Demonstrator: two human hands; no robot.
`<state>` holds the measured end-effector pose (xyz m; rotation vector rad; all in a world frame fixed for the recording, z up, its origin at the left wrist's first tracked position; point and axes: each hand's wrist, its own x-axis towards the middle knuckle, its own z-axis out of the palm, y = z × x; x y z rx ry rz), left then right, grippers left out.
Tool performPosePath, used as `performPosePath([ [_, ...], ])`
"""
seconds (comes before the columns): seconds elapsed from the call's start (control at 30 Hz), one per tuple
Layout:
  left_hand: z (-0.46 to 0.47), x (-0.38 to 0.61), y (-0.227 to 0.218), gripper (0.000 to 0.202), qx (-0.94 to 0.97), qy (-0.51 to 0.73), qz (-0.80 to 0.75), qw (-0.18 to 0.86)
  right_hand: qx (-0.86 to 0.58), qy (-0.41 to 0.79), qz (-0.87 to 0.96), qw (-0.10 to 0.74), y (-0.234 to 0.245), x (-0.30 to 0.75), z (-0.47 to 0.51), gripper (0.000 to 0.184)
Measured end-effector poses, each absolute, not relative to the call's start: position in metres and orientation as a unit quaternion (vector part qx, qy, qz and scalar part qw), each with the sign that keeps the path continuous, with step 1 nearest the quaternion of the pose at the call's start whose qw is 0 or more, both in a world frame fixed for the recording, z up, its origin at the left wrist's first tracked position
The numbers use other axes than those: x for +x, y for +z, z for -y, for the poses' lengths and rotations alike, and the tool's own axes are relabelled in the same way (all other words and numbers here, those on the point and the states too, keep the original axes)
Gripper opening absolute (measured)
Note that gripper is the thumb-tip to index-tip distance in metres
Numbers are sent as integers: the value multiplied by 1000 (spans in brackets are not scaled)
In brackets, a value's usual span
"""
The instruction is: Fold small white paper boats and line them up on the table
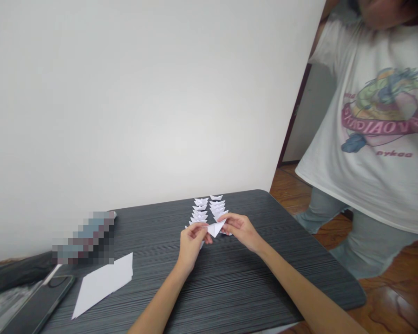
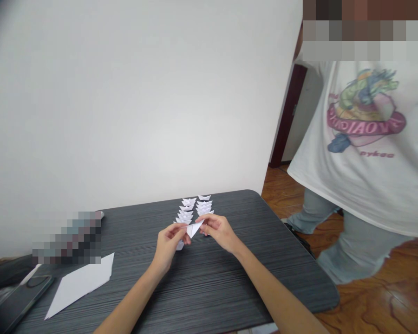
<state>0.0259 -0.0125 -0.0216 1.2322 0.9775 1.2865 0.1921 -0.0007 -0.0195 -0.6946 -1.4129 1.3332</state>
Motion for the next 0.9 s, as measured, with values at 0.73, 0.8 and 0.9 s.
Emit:
performPosePath([
  [0.73, 16, 22, -15, 16, 547, 534, -338, 549, -302, 664, 482, 485, -21, 204, -8, 10],
  [0.8, 17, 22, -15, 16, 508, 538, -309, 597, -289, 682, 463, 486, -22, 205, -8, 9],
  [0.9, 17, 22, -14, 15, 457, 541, -282, 648, -275, 696, 456, 481, -24, 206, -8, 10],
])
